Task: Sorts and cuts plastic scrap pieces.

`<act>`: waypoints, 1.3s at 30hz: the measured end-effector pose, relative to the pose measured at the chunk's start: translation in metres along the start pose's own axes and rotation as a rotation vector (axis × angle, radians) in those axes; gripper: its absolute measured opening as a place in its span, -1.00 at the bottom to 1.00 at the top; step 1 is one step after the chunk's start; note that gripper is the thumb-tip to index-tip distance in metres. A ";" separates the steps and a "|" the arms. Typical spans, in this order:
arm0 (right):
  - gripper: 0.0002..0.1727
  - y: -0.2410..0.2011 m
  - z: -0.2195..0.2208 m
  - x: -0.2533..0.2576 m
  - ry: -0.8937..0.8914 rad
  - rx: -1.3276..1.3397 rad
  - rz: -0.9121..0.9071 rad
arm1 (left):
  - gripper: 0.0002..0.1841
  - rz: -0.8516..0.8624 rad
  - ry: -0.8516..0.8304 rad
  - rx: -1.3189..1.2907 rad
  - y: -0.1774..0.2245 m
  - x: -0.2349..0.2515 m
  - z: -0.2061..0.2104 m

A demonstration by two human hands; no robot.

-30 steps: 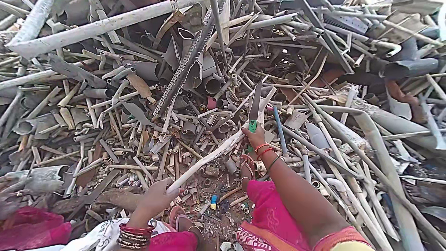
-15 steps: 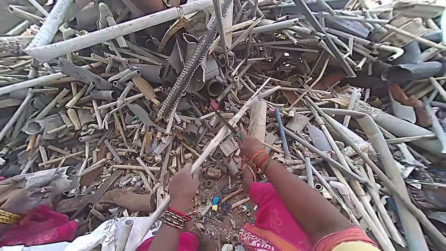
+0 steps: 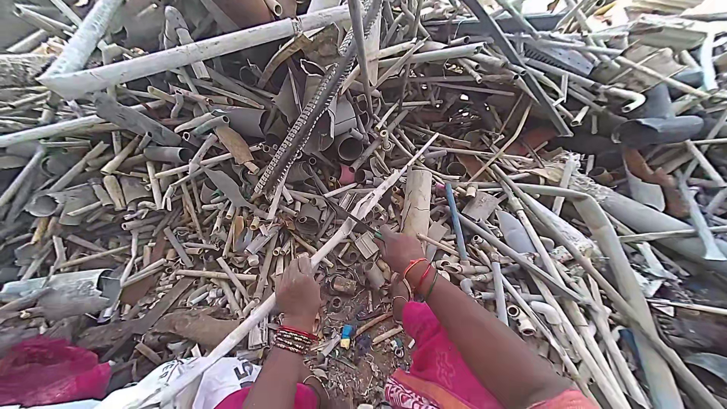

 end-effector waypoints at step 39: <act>-0.28 0.047 0.019 -0.025 0.630 0.431 -0.436 | -0.60 -0.227 0.387 -0.263 -0.132 -0.071 -0.241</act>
Point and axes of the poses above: each hand's wrist, its own x-axis towards the middle knuckle, its own z-axis out of the palm, y = z × x, the point moved 2 cm from there along x, towards the middle knuckle, and after that the axes turned 9 degrees about x, right-handed, at the moved point
